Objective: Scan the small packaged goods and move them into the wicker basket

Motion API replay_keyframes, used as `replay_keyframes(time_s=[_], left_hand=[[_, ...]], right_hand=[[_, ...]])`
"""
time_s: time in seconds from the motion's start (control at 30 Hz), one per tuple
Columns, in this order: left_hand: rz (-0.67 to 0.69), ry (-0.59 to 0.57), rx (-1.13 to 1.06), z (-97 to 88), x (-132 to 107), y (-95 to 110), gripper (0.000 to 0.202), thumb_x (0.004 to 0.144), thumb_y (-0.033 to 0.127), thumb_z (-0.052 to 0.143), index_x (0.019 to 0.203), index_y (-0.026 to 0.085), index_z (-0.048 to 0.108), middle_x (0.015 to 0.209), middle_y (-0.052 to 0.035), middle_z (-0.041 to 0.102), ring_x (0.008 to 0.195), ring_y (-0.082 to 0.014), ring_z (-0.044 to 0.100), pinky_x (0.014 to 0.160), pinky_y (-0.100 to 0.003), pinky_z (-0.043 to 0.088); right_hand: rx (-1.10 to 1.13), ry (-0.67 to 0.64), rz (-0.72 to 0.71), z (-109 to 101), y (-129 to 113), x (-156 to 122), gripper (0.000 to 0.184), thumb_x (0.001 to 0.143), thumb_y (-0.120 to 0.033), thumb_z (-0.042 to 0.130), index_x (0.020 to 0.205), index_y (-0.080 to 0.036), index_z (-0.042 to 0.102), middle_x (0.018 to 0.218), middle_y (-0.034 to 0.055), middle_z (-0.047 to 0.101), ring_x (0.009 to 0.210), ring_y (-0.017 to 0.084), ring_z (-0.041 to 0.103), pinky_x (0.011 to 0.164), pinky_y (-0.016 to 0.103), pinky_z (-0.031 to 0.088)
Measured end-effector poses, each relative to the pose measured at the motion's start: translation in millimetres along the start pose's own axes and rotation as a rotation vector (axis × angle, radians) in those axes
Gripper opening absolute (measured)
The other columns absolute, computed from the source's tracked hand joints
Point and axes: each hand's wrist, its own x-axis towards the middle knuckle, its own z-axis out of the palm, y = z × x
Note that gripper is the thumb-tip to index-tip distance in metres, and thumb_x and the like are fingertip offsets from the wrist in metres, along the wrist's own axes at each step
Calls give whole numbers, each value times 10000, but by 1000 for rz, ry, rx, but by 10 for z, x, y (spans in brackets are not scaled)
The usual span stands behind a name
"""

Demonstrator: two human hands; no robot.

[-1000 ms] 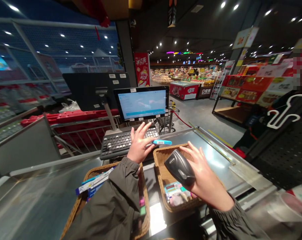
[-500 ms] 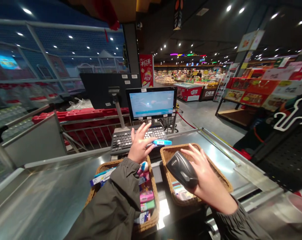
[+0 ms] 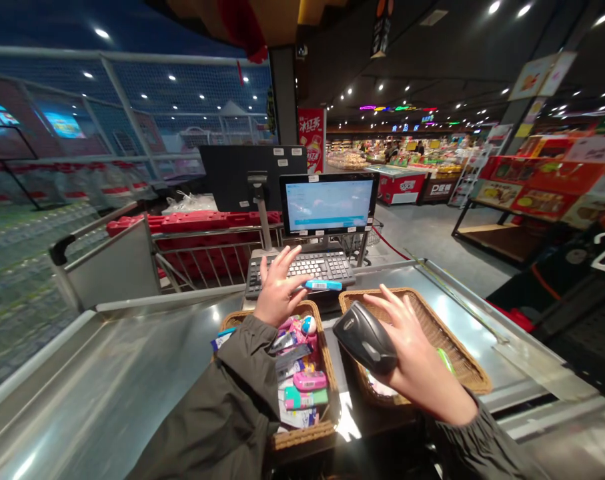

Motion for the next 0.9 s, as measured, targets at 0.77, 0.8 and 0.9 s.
replay_keyframes(time_s=[0.77,0.8,0.9], left_hand=[[-109,-473,241,151,-1055,-537,278,789,59,589,940,236,740,1509,-136,431,1415,-334,360,1116,-702,180],[-106,-454,221,115,-1009,-506,329,779,59,592,1017,241,727,1523,-144,407,1425,-337,342,1117,-699,184],[-84,-353,137,14,-768,-349,347,814,139,602,1134,243,685,1544,-146,371,1444,-335,301,1132,-684,166]], right_hand=[[75,-50,-22,313,-345,261,433,781,-269,595,1204,-176,593,1447,175,442,1461,390,210,1108,729,203],[69,-47,-10,296,-321,241,447,786,-270,594,1223,-178,586,1447,176,444,1460,391,214,1106,729,206],[29,-16,41,231,-190,153,463,789,-258,594,1248,-196,578,1444,164,453,1456,399,224,1098,728,219]])
